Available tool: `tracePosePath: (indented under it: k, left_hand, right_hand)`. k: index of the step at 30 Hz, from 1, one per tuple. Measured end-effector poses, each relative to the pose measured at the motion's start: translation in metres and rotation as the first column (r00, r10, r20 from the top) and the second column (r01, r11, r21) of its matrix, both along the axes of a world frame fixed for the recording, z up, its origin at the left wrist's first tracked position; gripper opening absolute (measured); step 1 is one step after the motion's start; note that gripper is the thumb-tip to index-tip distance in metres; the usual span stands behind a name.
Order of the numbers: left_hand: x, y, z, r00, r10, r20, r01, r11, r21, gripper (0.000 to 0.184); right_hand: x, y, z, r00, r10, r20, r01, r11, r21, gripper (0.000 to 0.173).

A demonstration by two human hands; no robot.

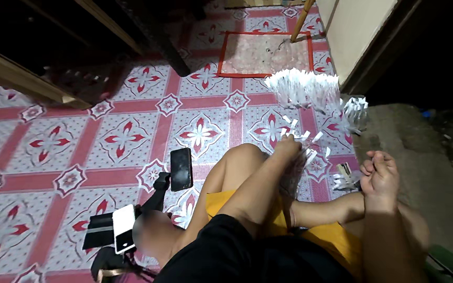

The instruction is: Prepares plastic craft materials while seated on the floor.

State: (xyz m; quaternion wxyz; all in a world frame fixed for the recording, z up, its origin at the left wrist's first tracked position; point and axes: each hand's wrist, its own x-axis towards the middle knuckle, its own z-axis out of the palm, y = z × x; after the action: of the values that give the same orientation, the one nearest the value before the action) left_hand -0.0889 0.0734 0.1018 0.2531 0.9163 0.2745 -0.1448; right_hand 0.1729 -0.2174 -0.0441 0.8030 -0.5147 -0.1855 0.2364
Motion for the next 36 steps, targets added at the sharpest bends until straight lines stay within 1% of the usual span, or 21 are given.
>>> tracePosePath:
  k: [1, 4, 5, 7, 9, 11, 13, 14, 15, 17, 19, 23, 26, 29, 33, 36]
  left_hand:
    - [-0.003, 0.008, -0.013, 1.0, 0.024, 0.001, -0.024, 1.0, 0.018, 0.025]
    - [-0.005, 0.014, -0.026, 0.994, 0.052, -0.096, -0.055, 0.998, -0.03, 0.031]
    - [-0.003, 0.014, -0.03, 0.994, 0.046, -0.104, -0.049, 0.998, -0.026, 0.03]
    - [0.001, 0.014, -0.032, 0.997, 0.036, -0.068, -0.037, 0.999, -0.014, 0.026]
    - [0.005, 0.013, -0.023, 0.997, 0.052, 0.049, -0.051, 0.998, -0.023, 0.023]
    - [0.008, 0.009, -0.007, 0.963, 0.07, 0.262, -0.048, 0.995, -0.089, 0.027]
    - [0.009, 0.002, 0.013, 0.87, 0.076, 0.487, 0.025, 0.98, -0.197, 0.026]
    - [0.009, -0.002, 0.024, 0.818, 0.081, 0.57, 0.071, 0.968, -0.24, 0.024]
    - [0.008, -0.007, 0.033, 0.774, 0.089, 0.626, 0.11, 0.956, -0.273, 0.022]
    - [0.006, -0.016, 0.048, 0.731, 0.104, 0.674, 0.163, 0.933, -0.32, 0.02]
    - [0.004, -0.02, 0.055, 0.742, 0.122, 0.659, 0.194, 0.902, -0.386, 0.02]
    - [0.004, -0.016, 0.053, 0.792, 0.133, 0.596, 0.235, 0.834, -0.499, 0.021]
    - [0.004, -0.017, 0.057, 0.826, 0.202, 0.526, 0.184, 0.786, -0.591, 0.025]
    - [0.007, -0.02, 0.055, 0.82, 0.282, 0.498, 0.133, 0.752, -0.645, 0.027]
    - [0.009, -0.024, 0.053, 0.799, 0.329, 0.503, 0.082, 0.769, -0.634, 0.023]
    - [0.009, -0.025, 0.056, 0.802, 0.296, 0.519, 0.076, 0.811, -0.58, 0.022]
  right_hand:
    - [0.001, 0.002, -0.001, 1.0, -0.002, -0.002, 0.002, 1.0, -0.002, 0.018]
    - [0.002, 0.003, -0.009, 0.999, -0.032, -0.019, 0.032, 0.999, 0.01, 0.018]
    - [0.0, 0.003, -0.01, 0.998, -0.046, -0.031, 0.047, 0.999, 0.009, 0.018]
    - [-0.002, 0.002, -0.012, 0.997, -0.058, -0.049, 0.057, 0.998, -0.015, 0.017]
    - [-0.009, 0.004, -0.011, 0.998, -0.035, -0.048, 0.031, 0.997, -0.074, 0.018]
    - [-0.03, 0.015, 0.003, 1.0, 0.023, -0.001, -0.023, 0.985, -0.17, 0.019]
    - [-0.06, 0.035, 0.028, 0.99, 0.102, 0.102, -0.069, 0.955, -0.289, 0.02]
    - [-0.074, 0.046, 0.041, 0.973, 0.16, 0.166, -0.096, 0.936, -0.338, 0.02]
    - [-0.088, 0.056, 0.053, 0.95, 0.212, 0.228, -0.111, 0.915, -0.388, 0.019]
    - [-0.111, 0.072, 0.071, 0.914, 0.271, 0.304, -0.111, 0.884, -0.454, 0.018]
    - [-0.124, 0.078, 0.077, 0.897, 0.276, 0.344, -0.093, 0.881, -0.464, 0.017]
    - [-0.122, 0.077, 0.069, 0.887, 0.274, 0.372, -0.077, 0.882, -0.465, 0.019]
    - [-0.119, 0.073, 0.062, 0.885, 0.262, 0.385, -0.041, 0.867, -0.496, 0.017]
    - [-0.118, 0.073, 0.056, 0.858, 0.244, 0.452, 0.031, 0.853, -0.52, 0.015]
    - [-0.123, 0.076, 0.057, 0.844, 0.238, 0.481, 0.073, 0.837, -0.542, 0.014]
    - [-0.125, 0.075, 0.063, 0.852, 0.257, 0.456, 0.054, 0.824, -0.564, 0.012]
